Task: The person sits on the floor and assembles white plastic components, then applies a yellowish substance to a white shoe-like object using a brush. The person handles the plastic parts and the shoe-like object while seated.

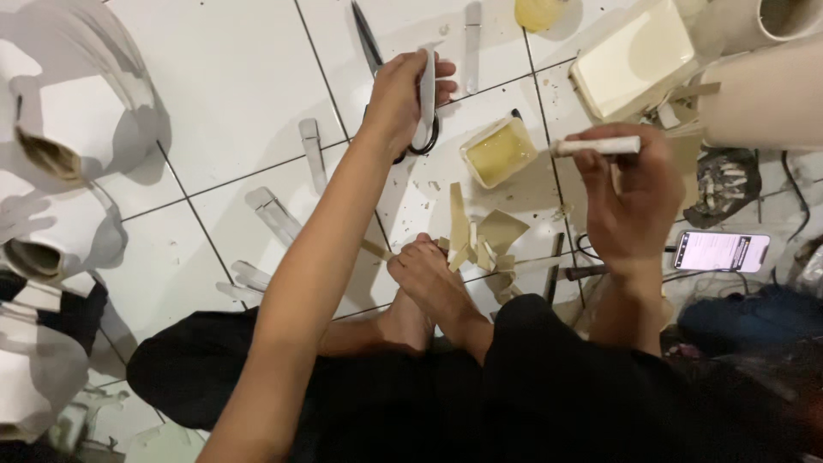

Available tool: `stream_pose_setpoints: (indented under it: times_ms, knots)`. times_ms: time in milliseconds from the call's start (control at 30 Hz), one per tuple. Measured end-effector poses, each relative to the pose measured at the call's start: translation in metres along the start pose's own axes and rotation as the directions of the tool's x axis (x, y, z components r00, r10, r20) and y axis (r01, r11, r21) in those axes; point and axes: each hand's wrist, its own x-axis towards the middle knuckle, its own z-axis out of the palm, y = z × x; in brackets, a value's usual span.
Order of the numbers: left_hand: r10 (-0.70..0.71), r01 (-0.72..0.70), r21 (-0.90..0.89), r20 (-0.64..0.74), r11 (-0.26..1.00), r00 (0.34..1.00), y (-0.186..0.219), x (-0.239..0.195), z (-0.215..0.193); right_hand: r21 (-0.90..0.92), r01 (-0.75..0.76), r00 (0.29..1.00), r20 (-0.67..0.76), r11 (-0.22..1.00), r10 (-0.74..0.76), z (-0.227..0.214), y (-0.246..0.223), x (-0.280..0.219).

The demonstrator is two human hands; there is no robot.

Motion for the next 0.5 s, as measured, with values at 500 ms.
stream_pose_setpoints:
  times_ms: [500]
  knots:
    - [0.084, -0.084, -0.006, -0.03, 0.996, 0.996, 0.013, -0.209, -0.028, 0.465, 0.006, 0.978, 0.18, 0.885, -0.102, 0.039, -0.072, -0.002]
